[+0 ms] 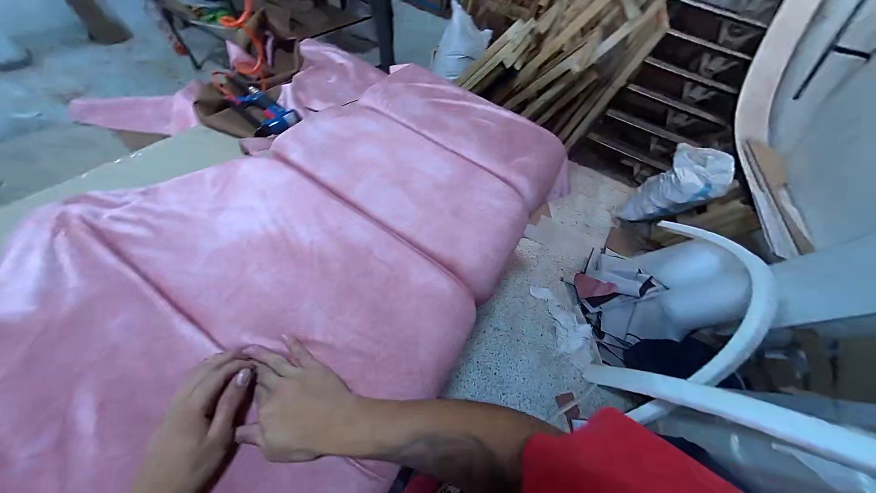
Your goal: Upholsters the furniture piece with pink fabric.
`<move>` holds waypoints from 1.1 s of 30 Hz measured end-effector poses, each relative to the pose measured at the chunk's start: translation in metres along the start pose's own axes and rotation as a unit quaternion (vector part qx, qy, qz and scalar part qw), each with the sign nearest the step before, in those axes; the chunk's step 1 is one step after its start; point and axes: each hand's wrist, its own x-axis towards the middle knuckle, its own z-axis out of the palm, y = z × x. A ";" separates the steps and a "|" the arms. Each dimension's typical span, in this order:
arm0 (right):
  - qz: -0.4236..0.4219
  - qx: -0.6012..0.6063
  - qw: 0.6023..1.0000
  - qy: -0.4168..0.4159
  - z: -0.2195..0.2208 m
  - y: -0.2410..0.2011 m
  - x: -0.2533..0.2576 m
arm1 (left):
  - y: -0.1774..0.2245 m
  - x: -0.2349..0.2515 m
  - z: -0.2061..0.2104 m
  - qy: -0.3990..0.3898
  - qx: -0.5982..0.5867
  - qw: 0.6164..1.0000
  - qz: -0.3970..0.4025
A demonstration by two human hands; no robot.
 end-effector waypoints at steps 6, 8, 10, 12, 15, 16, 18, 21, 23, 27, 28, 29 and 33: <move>-0.020 0.016 1.000 0.017 0.002 -0.011 -0.084 | -0.059 0.031 -0.021 -0.082 0.147 0.985 0.040; -0.045 0.031 0.998 -0.013 -0.004 -0.009 -0.145 | -0.076 0.046 -0.031 -0.072 0.183 0.980 0.032; -0.062 0.040 0.997 -0.026 -0.011 0.004 -0.166 | -0.084 0.066 -0.044 -0.052 0.242 0.969 -0.015; -0.027 0.059 0.996 -0.054 -0.017 0.004 -0.145 | -0.069 0.081 -0.061 -0.042 0.308 0.944 -0.108; 0.056 0.072 0.995 -0.039 -0.015 0.002 -0.080 | -0.019 0.101 -0.065 0.002 0.253 0.932 -0.258; 0.069 0.078 0.994 -0.039 -0.016 -0.001 -0.060 | 0.003 0.098 -0.066 0.027 0.217 0.932 -0.289; 0.065 0.062 0.995 -0.051 -0.014 -0.005 -0.023 | 0.034 0.076 -0.067 0.066 0.133 0.935 -0.321; 0.016 -0.020 0.998 -0.057 -0.004 0.003 0.044 | 0.038 0.013 -0.047 0.080 0.085 0.938 -0.325; -0.010 -0.062 0.995 -0.072 -0.006 0.011 0.099 | 0.029 -0.038 -0.023 0.082 0.172 0.932 -0.308; -0.067 -0.086 0.994 -0.030 0.003 0.034 0.231 | 0.029 -0.092 -0.021 0.096 0.283 0.871 -0.389; -0.081 -0.087 0.993 -0.026 0.004 0.039 0.267 | 0.029 -0.093 -0.022 0.106 0.283 0.860 -0.411; -0.090 -0.093 0.991 -0.028 0.004 0.044 0.305 | 0.026 -0.088 -0.021 0.111 0.287 0.848 -0.432; -0.095 -0.101 0.989 -0.059 0.000 0.054 0.441 | 0.016 -0.080 -0.021 0.118 0.290 0.820 -0.479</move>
